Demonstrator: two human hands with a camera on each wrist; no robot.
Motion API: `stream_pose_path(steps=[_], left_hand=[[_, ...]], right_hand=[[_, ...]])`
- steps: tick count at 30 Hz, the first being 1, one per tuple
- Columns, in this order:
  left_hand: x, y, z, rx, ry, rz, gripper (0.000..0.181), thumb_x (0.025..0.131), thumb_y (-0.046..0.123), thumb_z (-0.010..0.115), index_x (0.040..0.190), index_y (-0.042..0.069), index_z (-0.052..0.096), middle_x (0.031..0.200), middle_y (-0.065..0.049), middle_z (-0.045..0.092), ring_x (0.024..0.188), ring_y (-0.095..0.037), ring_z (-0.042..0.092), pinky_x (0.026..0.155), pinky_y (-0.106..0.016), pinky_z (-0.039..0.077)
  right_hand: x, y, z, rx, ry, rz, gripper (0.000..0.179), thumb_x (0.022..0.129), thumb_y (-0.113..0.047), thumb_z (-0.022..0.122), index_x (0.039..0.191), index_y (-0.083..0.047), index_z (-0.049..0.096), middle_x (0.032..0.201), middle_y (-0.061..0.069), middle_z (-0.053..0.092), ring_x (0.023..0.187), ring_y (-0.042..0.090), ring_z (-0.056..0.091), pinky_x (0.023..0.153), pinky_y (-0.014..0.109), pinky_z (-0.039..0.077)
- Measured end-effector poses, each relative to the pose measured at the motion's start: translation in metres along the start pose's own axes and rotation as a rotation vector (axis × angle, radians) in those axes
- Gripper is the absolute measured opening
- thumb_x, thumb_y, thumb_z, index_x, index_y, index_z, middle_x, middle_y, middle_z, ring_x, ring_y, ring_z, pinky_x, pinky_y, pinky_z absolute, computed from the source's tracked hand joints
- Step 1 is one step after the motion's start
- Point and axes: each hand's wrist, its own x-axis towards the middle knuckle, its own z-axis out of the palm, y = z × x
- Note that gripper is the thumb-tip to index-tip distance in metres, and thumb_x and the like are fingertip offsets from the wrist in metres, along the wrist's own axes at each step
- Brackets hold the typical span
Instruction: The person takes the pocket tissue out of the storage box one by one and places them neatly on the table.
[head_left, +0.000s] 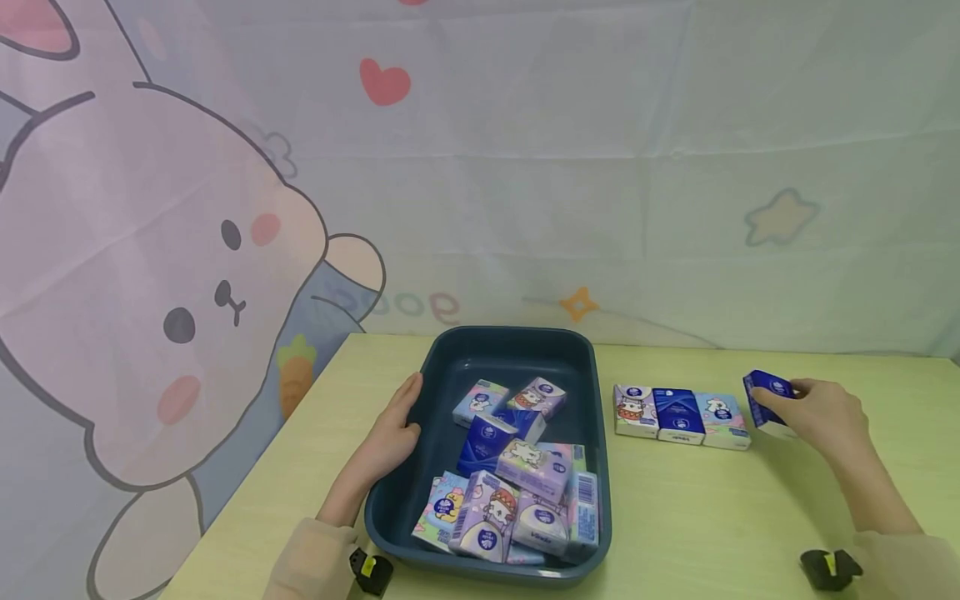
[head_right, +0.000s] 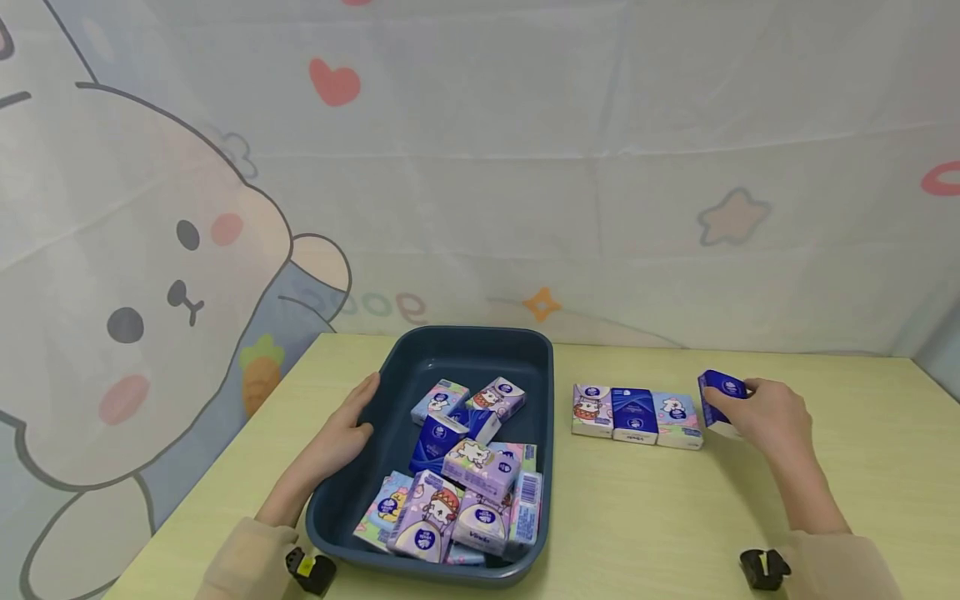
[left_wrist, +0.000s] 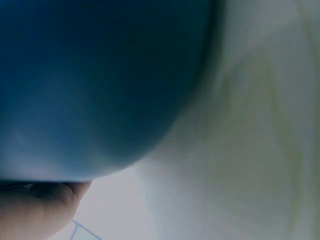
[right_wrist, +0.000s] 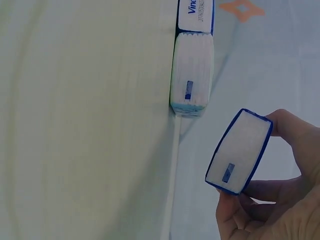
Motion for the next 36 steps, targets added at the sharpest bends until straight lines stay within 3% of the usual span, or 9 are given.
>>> stream_pose_path(steps=[11,28,36], left_hand=[[0.0,0.001,0.002,-0.006,0.0,0.004,0.068,0.088,-0.008,0.034,0.153,0.0,0.012,0.163,-0.015,0.006,0.15,-0.036,0.004,0.119,-0.055,0.009],[0.001,0.001,0.0,0.008,0.006,0.003,0.069,0.087,-0.009,0.034,0.153,-0.001,0.013,0.163,-0.016,0.007,0.15,-0.036,0.005,0.119,-0.055,0.01],[0.001,0.0,0.0,0.006,0.0,-0.003,0.069,0.088,-0.008,0.033,0.153,0.001,0.012,0.163,-0.015,0.006,0.15,-0.036,0.005,0.119,-0.055,0.01]], right_hand=[[0.002,0.005,-0.003,-0.129,-0.009,-0.047,0.085,0.089,-0.05,0.056,0.124,0.026,0.041,0.11,0.044,0.052,0.085,0.045,0.054,0.065,0.045,0.047],[0.006,-0.005,0.001,-0.142,-0.072,-0.091,0.068,0.088,-0.044,0.059,0.101,0.022,0.055,0.082,0.027,0.06,0.07,0.031,0.051,0.059,0.036,0.044],[0.008,-0.005,0.004,-0.158,-0.097,-0.083,0.064,0.088,-0.043,0.058,0.097,0.02,0.055,0.078,0.023,0.058,0.069,0.03,0.05,0.058,0.034,0.042]])
